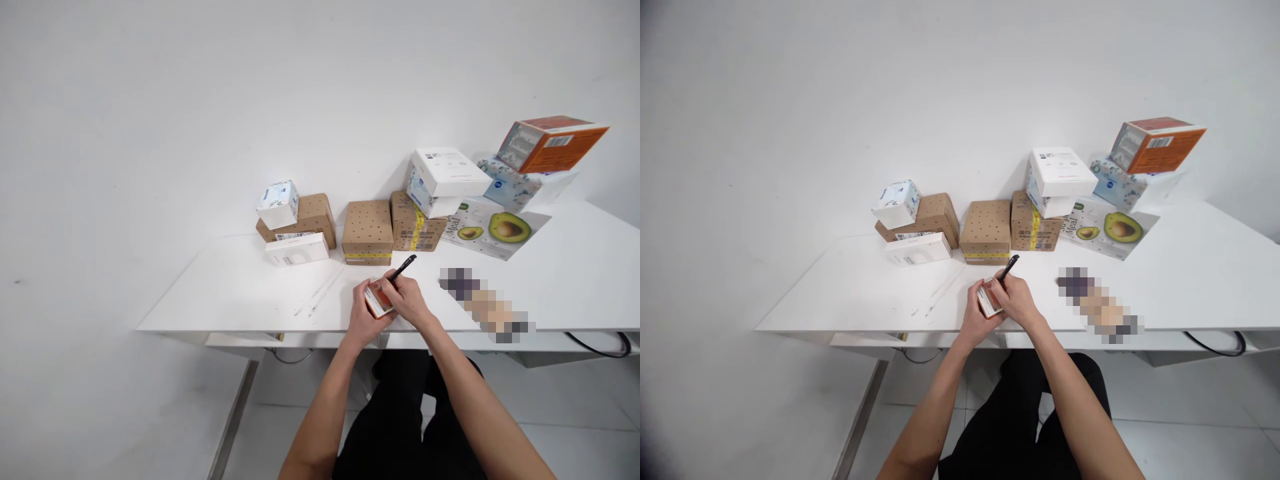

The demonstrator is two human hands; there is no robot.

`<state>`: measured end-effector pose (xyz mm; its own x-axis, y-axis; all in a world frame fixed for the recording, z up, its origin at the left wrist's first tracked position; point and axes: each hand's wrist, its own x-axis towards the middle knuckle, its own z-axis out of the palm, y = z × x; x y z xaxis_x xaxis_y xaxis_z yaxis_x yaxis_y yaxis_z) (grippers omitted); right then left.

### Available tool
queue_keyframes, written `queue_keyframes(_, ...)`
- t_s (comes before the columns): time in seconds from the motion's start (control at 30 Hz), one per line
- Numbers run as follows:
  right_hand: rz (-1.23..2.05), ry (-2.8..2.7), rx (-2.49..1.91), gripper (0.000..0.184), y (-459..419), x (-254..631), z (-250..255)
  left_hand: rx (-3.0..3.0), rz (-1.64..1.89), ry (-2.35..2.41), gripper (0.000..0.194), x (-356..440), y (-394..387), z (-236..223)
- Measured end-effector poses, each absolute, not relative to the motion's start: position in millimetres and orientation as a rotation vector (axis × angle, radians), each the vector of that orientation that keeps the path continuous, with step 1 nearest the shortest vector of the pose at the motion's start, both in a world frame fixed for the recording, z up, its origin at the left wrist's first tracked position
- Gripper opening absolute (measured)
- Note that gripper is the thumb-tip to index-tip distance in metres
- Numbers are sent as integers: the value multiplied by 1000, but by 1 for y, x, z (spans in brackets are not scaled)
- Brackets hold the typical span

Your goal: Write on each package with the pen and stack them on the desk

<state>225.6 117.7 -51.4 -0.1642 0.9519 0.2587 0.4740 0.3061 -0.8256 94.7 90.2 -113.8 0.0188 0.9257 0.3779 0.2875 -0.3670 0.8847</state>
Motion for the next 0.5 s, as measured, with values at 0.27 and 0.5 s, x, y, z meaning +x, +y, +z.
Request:
queue_keyframes(0.27, 755, -1774, -1290, 21, 118, 225, -51, 1708, 1374, 1248, 84, 95, 90, -112)
queue_keyframes(0.5, 766, -1576, -1300, 23, 115, 224, -50, 1698, 1381, 1252, 87, 95, 91, -113)
